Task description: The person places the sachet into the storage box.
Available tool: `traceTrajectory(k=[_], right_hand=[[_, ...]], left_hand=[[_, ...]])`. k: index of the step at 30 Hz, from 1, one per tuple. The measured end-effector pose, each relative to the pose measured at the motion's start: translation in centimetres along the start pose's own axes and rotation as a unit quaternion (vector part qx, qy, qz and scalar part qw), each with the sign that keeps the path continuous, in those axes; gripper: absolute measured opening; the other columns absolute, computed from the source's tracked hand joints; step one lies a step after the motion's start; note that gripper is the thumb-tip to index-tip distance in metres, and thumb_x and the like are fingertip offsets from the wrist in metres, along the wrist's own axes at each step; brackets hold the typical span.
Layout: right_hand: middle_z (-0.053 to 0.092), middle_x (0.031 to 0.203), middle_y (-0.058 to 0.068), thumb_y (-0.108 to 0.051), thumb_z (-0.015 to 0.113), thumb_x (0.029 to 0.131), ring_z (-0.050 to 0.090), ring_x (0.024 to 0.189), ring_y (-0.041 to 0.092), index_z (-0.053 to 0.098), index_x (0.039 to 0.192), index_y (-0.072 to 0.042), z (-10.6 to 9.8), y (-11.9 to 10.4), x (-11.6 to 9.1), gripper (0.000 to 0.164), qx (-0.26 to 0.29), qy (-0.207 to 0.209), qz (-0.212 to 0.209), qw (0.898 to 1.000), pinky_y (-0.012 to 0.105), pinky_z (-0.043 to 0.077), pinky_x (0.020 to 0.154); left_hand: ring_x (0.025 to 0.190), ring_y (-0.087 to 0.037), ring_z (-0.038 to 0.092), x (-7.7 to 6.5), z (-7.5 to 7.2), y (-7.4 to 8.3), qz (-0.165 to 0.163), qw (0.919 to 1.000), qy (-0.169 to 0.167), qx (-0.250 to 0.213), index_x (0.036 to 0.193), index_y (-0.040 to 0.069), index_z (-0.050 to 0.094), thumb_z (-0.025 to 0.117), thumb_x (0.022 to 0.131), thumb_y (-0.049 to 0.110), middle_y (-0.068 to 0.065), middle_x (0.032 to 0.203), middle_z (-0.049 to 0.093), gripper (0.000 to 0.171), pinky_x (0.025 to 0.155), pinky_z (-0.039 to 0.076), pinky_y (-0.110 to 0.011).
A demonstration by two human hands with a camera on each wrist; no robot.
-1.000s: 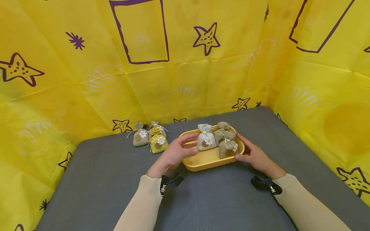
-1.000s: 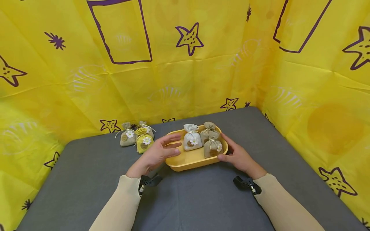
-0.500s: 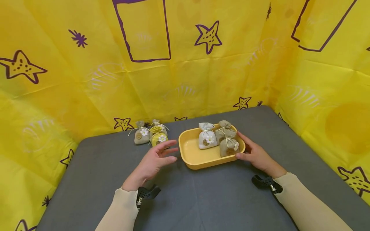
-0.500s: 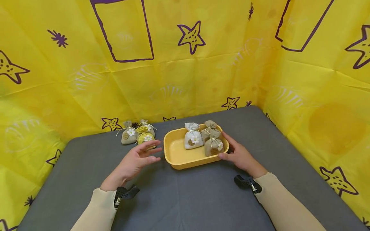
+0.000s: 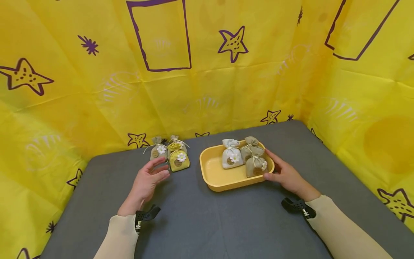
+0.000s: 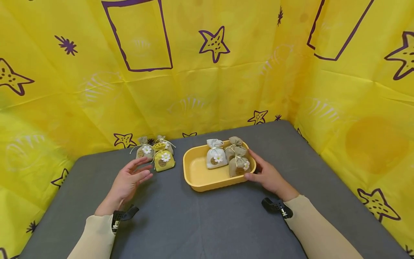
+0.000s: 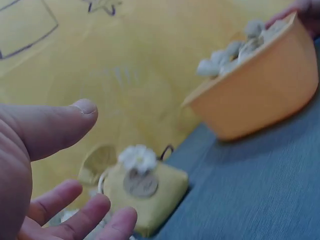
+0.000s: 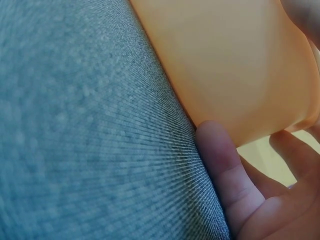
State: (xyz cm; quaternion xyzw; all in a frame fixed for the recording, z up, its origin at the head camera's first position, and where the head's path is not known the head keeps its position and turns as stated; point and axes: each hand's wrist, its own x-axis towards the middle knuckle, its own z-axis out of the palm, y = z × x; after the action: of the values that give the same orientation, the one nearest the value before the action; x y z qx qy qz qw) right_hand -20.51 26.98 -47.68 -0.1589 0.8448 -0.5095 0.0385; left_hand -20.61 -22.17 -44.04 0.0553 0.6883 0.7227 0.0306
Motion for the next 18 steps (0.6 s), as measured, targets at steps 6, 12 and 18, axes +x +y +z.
traceTrajectory(k=[6,12,18], right_hand=[[0.020,0.162,0.017,-0.024,0.074,0.093,0.029,0.142,0.041,0.017,0.161,-0.018,0.0,-0.2,0.0,0.089,-0.002,0.001,-0.001,1.000,0.057,0.032,0.106],[0.020,0.162,0.015,-0.025,0.074,0.092,0.030,0.142,0.038,0.018,0.161,-0.019,0.1,-0.2,0.1,0.090,-0.001,0.001,-0.003,1.000,0.055,0.033,0.105],[0.020,0.162,0.015,-0.024,0.074,0.092,0.031,0.141,0.038,0.017,0.161,-0.019,0.1,0.0,0.1,0.090,0.000,0.002,-0.005,1.000,0.055,0.034,0.105]], left_hand=[[0.130,-0.040,0.044,0.8,-0.9,-1.1,-0.041,0.9991,-0.011,-0.007,0.149,-0.005,0.035,0.066,0.092,-0.006,-0.021,0.154,0.029,0.065,0.089,0.052,-0.034],[0.121,-0.033,0.052,1.8,-1.2,-2.0,-0.071,0.9975,-0.003,-0.007,0.151,-0.001,0.035,0.064,0.095,-0.005,-0.017,0.155,0.028,0.064,0.091,0.051,-0.034],[0.115,-0.026,0.056,3.2,-1.2,-2.4,-0.070,0.9975,-0.001,-0.002,0.151,0.001,0.036,0.063,0.094,-0.008,-0.017,0.153,0.031,0.064,0.091,0.051,-0.035]])
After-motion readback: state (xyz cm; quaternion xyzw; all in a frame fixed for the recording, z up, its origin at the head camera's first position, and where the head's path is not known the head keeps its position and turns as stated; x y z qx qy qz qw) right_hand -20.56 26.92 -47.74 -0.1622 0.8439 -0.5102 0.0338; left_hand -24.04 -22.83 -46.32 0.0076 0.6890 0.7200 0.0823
